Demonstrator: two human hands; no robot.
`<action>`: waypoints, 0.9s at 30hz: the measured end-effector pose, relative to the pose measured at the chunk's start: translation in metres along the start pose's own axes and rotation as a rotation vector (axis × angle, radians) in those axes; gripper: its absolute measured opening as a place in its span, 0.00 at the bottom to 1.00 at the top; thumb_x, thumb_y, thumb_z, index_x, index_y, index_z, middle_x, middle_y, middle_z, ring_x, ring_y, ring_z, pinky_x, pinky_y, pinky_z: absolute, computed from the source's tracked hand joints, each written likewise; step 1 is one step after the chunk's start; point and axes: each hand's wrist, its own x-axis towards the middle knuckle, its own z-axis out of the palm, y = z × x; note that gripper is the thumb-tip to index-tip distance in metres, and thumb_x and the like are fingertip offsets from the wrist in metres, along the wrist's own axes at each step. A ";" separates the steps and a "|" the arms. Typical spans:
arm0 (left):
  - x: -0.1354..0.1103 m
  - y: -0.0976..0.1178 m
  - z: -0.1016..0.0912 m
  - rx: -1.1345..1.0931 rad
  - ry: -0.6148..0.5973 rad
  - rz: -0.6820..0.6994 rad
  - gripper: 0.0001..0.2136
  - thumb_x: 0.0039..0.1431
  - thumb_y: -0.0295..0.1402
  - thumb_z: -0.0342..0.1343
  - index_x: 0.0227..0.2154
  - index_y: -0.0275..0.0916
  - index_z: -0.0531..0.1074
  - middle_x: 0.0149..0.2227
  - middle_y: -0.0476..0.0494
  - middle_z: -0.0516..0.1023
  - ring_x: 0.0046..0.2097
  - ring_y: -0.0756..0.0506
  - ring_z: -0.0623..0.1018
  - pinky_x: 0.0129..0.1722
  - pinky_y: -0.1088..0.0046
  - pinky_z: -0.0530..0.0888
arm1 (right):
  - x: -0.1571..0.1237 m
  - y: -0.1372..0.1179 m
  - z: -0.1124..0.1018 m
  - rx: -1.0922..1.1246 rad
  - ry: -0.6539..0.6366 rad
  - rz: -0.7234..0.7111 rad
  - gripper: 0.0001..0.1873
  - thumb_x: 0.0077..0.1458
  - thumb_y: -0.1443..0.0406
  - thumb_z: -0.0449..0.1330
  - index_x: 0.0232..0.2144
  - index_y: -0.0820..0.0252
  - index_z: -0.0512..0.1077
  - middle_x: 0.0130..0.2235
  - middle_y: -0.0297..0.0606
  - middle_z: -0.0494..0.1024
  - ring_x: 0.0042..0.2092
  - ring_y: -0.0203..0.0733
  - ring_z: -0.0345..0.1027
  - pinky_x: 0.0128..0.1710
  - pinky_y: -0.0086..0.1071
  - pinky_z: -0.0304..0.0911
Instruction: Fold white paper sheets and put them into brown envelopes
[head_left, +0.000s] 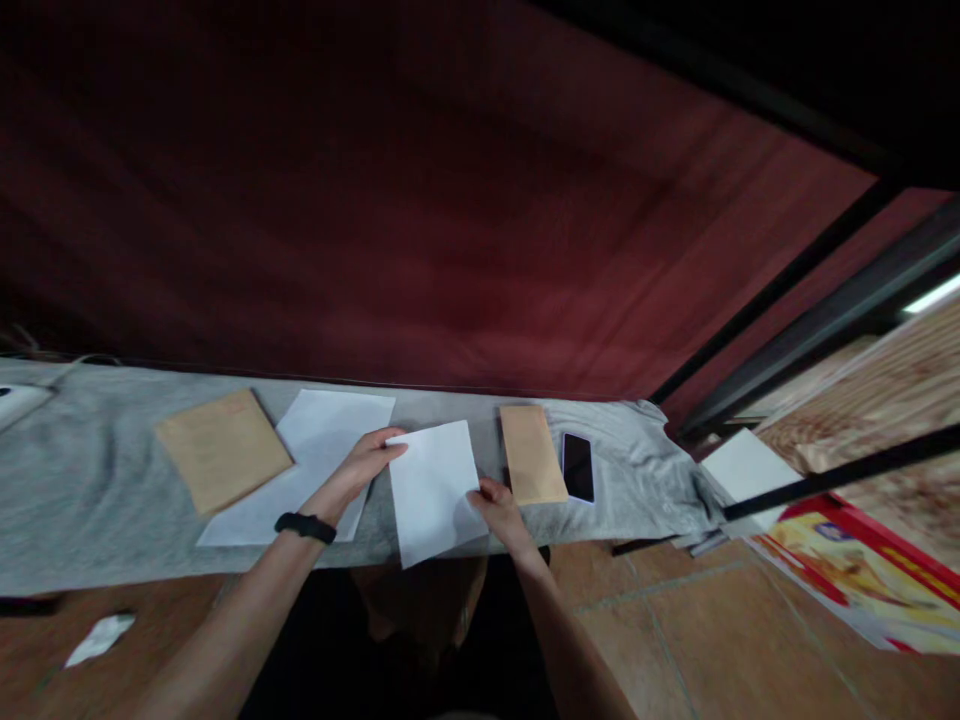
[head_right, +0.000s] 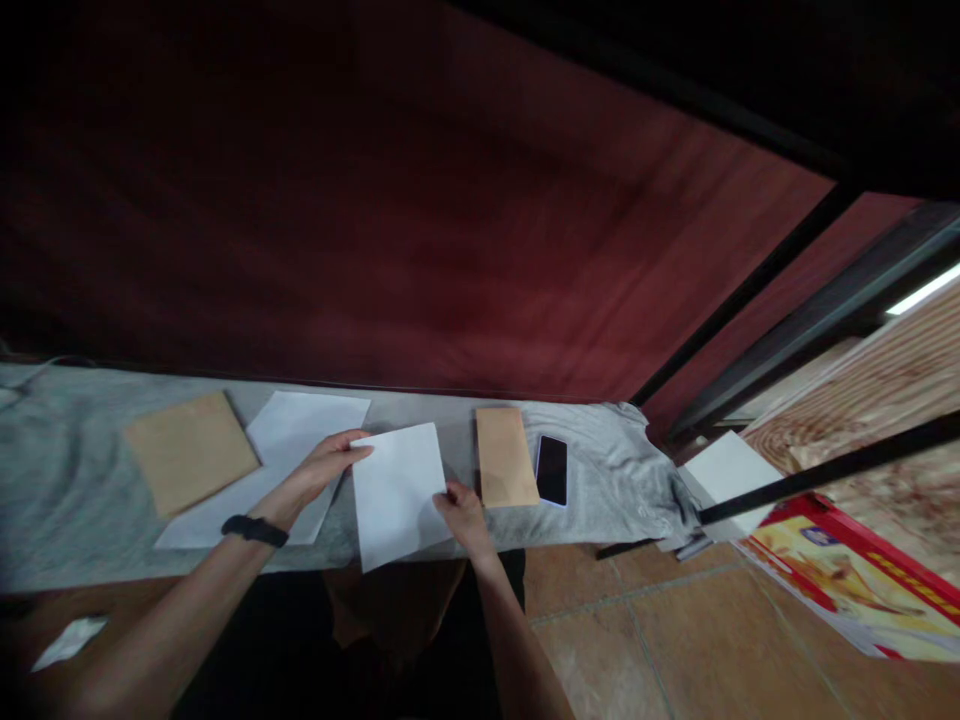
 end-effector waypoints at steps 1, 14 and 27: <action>0.006 -0.006 0.004 -0.017 0.083 0.024 0.26 0.41 0.46 0.66 0.42 0.35 0.76 0.28 0.50 0.77 0.30 0.46 0.76 0.31 0.71 0.70 | -0.001 0.002 0.004 -0.002 0.023 0.012 0.11 0.53 0.61 0.56 0.28 0.58 0.77 0.25 0.29 0.76 0.29 0.37 0.68 0.29 0.27 0.64; -0.042 -0.102 0.081 1.036 0.124 0.578 0.24 0.69 0.39 0.44 0.64 0.38 0.64 0.67 0.35 0.64 0.69 0.38 0.62 0.65 0.51 0.62 | 0.009 0.004 0.025 -0.149 0.276 0.087 0.15 0.57 0.63 0.52 0.42 0.58 0.76 0.33 0.37 0.79 0.34 0.43 0.73 0.37 0.32 0.69; -0.042 -0.106 0.093 1.353 0.025 0.600 0.27 0.63 0.24 0.39 0.65 0.26 0.60 0.68 0.31 0.60 0.70 0.39 0.58 0.69 0.55 0.56 | -0.005 0.004 0.059 -0.702 0.057 -0.419 0.25 0.71 0.64 0.45 0.67 0.62 0.58 0.67 0.45 0.64 0.69 0.45 0.54 0.68 0.47 0.52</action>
